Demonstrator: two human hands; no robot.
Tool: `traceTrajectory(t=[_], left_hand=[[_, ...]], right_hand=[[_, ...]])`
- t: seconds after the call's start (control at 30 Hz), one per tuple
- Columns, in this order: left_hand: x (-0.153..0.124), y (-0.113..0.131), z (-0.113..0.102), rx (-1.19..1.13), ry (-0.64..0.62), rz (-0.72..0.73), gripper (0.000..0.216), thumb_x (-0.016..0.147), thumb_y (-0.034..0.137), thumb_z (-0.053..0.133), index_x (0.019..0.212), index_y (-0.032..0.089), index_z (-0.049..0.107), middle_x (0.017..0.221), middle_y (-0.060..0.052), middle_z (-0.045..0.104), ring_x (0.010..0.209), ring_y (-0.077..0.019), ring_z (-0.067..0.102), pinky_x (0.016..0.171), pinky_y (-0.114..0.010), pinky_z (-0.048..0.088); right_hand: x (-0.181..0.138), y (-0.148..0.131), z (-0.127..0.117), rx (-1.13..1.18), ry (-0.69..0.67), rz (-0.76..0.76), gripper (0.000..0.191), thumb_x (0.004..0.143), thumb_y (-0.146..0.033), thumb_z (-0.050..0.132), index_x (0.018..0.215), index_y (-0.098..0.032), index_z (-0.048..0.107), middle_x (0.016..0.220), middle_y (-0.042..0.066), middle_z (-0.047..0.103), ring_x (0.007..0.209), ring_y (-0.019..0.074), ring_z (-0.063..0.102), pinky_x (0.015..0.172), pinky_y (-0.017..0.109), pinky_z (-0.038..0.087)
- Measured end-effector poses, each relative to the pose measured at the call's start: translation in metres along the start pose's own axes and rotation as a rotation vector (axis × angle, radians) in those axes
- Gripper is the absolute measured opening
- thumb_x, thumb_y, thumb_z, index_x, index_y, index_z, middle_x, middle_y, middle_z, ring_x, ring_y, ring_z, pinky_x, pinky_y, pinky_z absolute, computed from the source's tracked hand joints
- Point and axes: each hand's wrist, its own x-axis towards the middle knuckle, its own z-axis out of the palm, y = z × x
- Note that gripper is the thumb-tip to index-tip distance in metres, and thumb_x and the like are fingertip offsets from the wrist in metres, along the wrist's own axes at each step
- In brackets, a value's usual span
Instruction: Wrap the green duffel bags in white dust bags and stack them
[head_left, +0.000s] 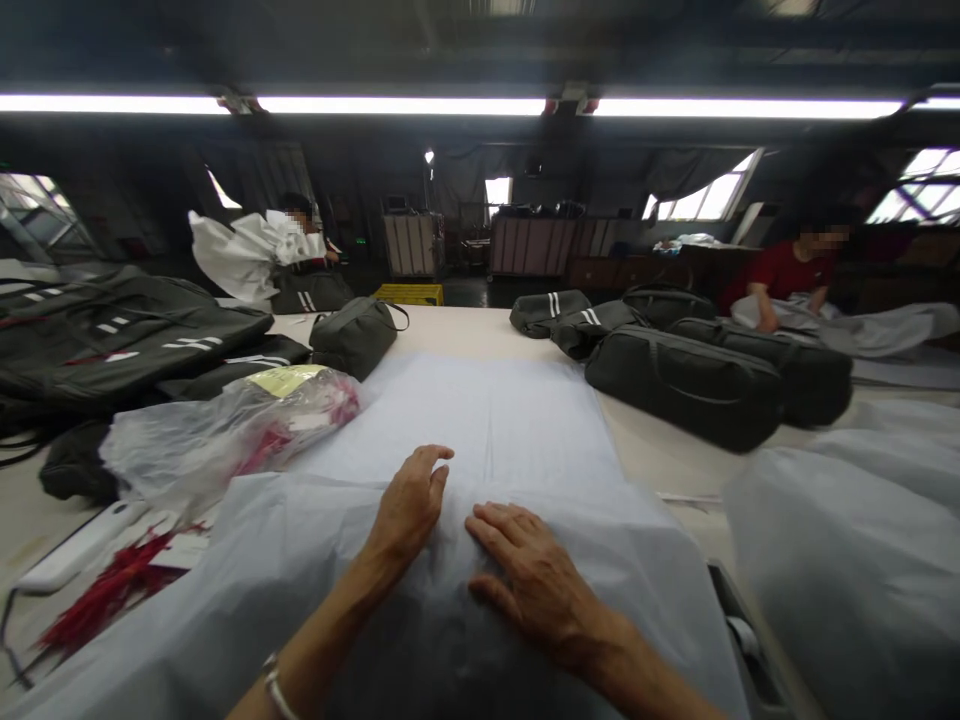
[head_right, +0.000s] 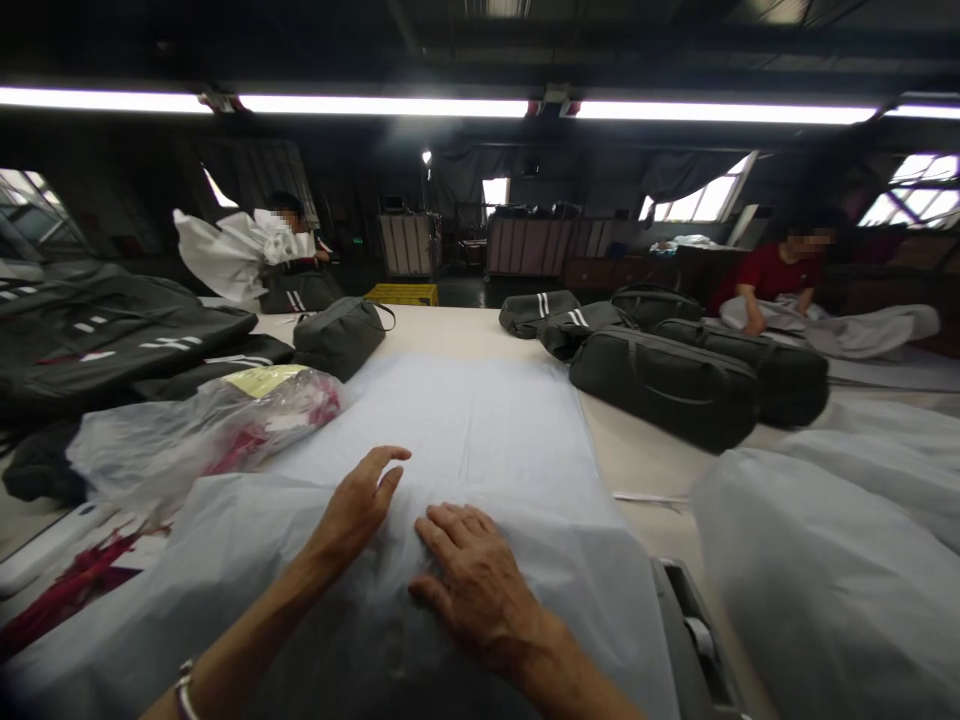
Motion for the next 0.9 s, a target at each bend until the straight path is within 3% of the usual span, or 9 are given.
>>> traceTrajectory(t=[0.1,0.23,0.33,0.4,0.53,0.7,0.9], left_hand=[[0.011,0.006,-0.016,0.142,-0.116,-0.044,0.024,0.09,0.023,0.043,0.105,0.021,0.062,0.112,-0.008,0.069,0.107,-0.0235,0.064,0.1,-0.045,0.048],[-0.001,0.023,-0.026,0.18,-0.021,0.184,0.023,0.095,0.03,0.043,0.106,0.025,0.063,0.116,-0.006,0.069,0.111,-0.0225,0.064,0.098,-0.04,0.051],[-0.028,0.022,-0.014,0.205,-0.034,0.43,0.028,0.097,0.041,0.043,0.117,0.029,0.058,0.109,-0.003,0.073,0.099,-0.0192,0.069,0.085,-0.03,0.057],[-0.043,0.013,0.001,0.257,-0.057,0.55,0.042,0.095,0.049,0.046,0.132,0.028,0.049,0.113,-0.004,0.073,0.097,-0.019,0.07,0.083,-0.028,0.058],[-0.049,-0.002,0.021,0.368,-0.081,0.602,0.068,0.092,0.055,0.05,0.148,0.022,0.031,0.122,-0.007,0.069,0.106,-0.0214,0.068,0.092,-0.032,0.056],[-0.04,0.001,0.022,0.384,-0.169,0.636,0.051,0.091,0.049,0.053,0.136,0.025,0.049,0.124,-0.003,0.069,0.106,-0.0213,0.068,0.091,-0.033,0.057],[-0.037,-0.003,0.024,0.367,-0.193,0.593,0.042,0.095,0.051,0.043,0.125,0.028,0.062,0.119,-0.001,0.071,0.103,-0.021,0.069,0.092,-0.033,0.056]], right_hand=[[0.0,0.0,0.0,-0.001,0.003,0.009,0.049,0.093,-0.045,0.057,0.138,-0.027,0.05,0.142,0.006,0.054,0.13,0.0242,0.049,0.112,0.044,0.04],[0.002,0.008,0.009,-0.002,0.029,-0.045,0.053,0.088,-0.047,0.061,0.136,-0.027,0.051,0.14,0.007,0.057,0.125,0.0275,0.054,0.106,0.045,0.046],[0.002,0.017,0.018,0.028,0.092,-0.112,0.058,0.086,-0.045,0.064,0.138,-0.024,0.049,0.136,0.01,0.059,0.121,0.0284,0.057,0.102,0.043,0.048],[0.003,0.022,0.019,0.062,0.131,-0.144,0.06,0.088,-0.039,0.062,0.142,-0.021,0.044,0.134,0.011,0.061,0.12,0.0267,0.058,0.102,0.039,0.048],[0.004,0.029,0.008,0.102,0.103,-0.122,0.065,0.087,-0.044,0.064,0.143,-0.018,0.043,0.131,0.012,0.063,0.118,0.0256,0.059,0.103,0.036,0.047],[-0.015,0.052,-0.01,-0.057,0.075,0.106,0.055,0.084,-0.059,0.062,0.127,-0.023,0.06,0.12,0.01,0.069,0.108,0.0281,0.065,0.102,0.046,0.046],[-0.093,0.111,-0.059,-0.343,0.064,0.689,0.036,0.09,-0.043,0.056,0.115,-0.019,0.068,0.114,0.013,0.071,0.106,0.0322,0.065,0.099,0.051,0.044]])
